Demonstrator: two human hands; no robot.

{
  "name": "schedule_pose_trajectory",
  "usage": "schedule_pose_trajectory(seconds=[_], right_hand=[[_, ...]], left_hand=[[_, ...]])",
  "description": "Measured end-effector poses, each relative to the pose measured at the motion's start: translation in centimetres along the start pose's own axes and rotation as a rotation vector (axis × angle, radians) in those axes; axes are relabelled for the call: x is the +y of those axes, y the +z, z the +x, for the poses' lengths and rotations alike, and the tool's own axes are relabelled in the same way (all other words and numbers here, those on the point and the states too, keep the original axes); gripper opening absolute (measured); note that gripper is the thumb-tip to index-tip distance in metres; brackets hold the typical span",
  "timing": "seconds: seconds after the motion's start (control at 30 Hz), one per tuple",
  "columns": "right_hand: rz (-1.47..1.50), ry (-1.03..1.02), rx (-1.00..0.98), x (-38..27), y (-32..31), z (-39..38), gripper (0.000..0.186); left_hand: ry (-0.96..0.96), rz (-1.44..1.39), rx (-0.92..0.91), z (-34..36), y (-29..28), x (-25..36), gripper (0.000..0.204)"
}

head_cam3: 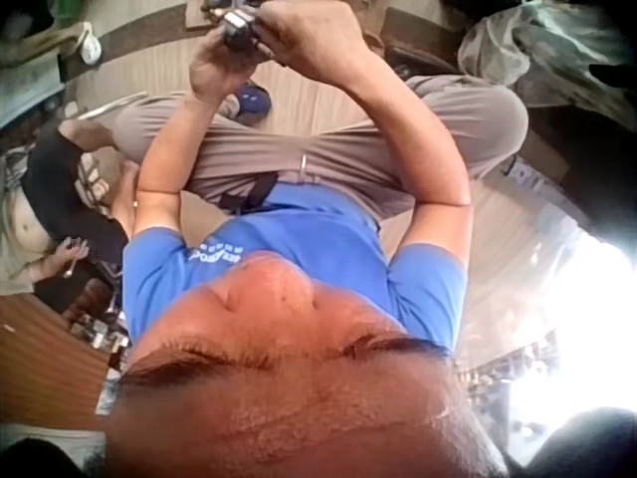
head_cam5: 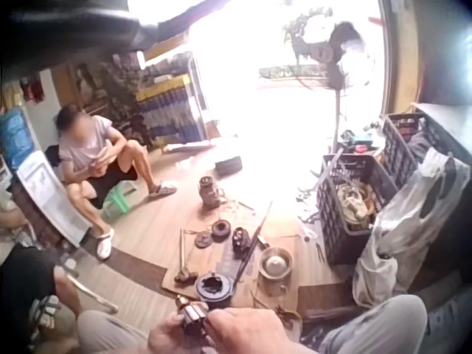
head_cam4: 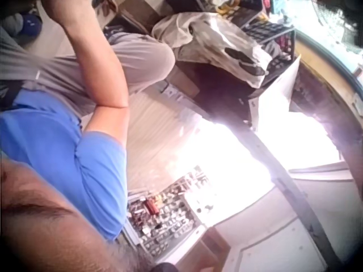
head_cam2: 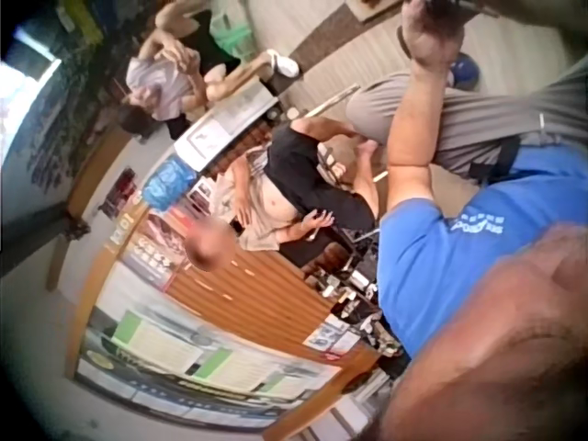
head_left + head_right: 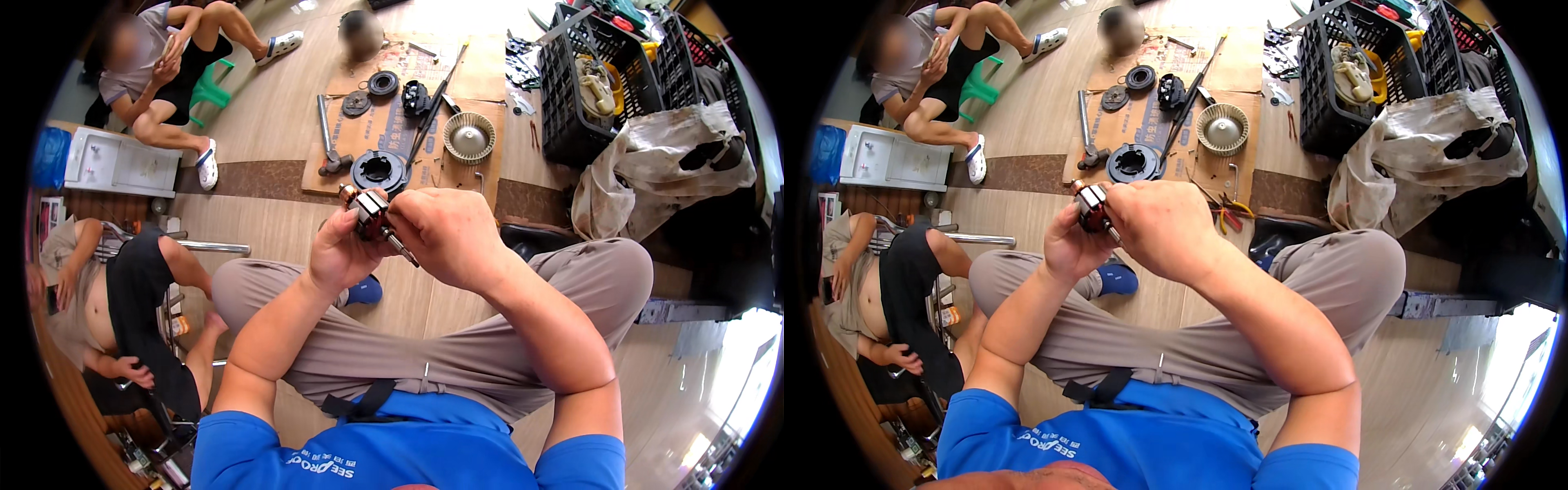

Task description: The person assembles a small electric motor armature into a stator by hand, threading wires and placing small components onto the shaft.

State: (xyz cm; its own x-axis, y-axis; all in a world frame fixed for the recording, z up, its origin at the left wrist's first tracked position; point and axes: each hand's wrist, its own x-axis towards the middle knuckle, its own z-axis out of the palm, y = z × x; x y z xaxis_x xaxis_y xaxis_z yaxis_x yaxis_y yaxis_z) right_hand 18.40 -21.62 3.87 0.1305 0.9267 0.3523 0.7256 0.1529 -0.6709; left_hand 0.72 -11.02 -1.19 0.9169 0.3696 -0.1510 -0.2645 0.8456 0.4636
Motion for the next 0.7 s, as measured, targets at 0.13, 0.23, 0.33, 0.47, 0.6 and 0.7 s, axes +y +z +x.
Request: schedule_pose_trajectory(seconds=[0.13, 0.23, 0.33, 0.47, 0.6, 0.7], right_hand=[[0.017, 0.025, -0.039, 0.3, -0.6, 0.1, 0.011], [0.029, 0.019, -0.055, 0.6, -0.5, -0.1, 0.011], [0.012, 0.006, -0.079, 0.4, -0.7, -0.1, 0.011], [-0.034, -0.015, -0.104, 0.2, -1.2, 0.0, 0.013], [-0.078, -0.012, -0.131, 0.3, -1.4, 0.0, 0.015], [-0.145, -0.002, -0.035, 1.6, -1.7, 0.2, 0.01]], left_hand=[[-0.005, -0.003, 0.006, 0.0, -0.8, -0.5, 0.053], [-0.089, -0.075, -0.106, 0.0, -0.9, -0.9, 0.057], [-0.146, -0.114, -0.11, -0.3, -1.4, -0.9, 0.06], [-0.18, -0.083, -0.089, -0.1, -1.4, -0.7, 0.059], [-0.156, 0.019, -0.042, -0.1, -1.1, -0.5, 0.056], [-0.181, 0.064, -0.059, 0.3, -1.2, -0.5, 0.055]])
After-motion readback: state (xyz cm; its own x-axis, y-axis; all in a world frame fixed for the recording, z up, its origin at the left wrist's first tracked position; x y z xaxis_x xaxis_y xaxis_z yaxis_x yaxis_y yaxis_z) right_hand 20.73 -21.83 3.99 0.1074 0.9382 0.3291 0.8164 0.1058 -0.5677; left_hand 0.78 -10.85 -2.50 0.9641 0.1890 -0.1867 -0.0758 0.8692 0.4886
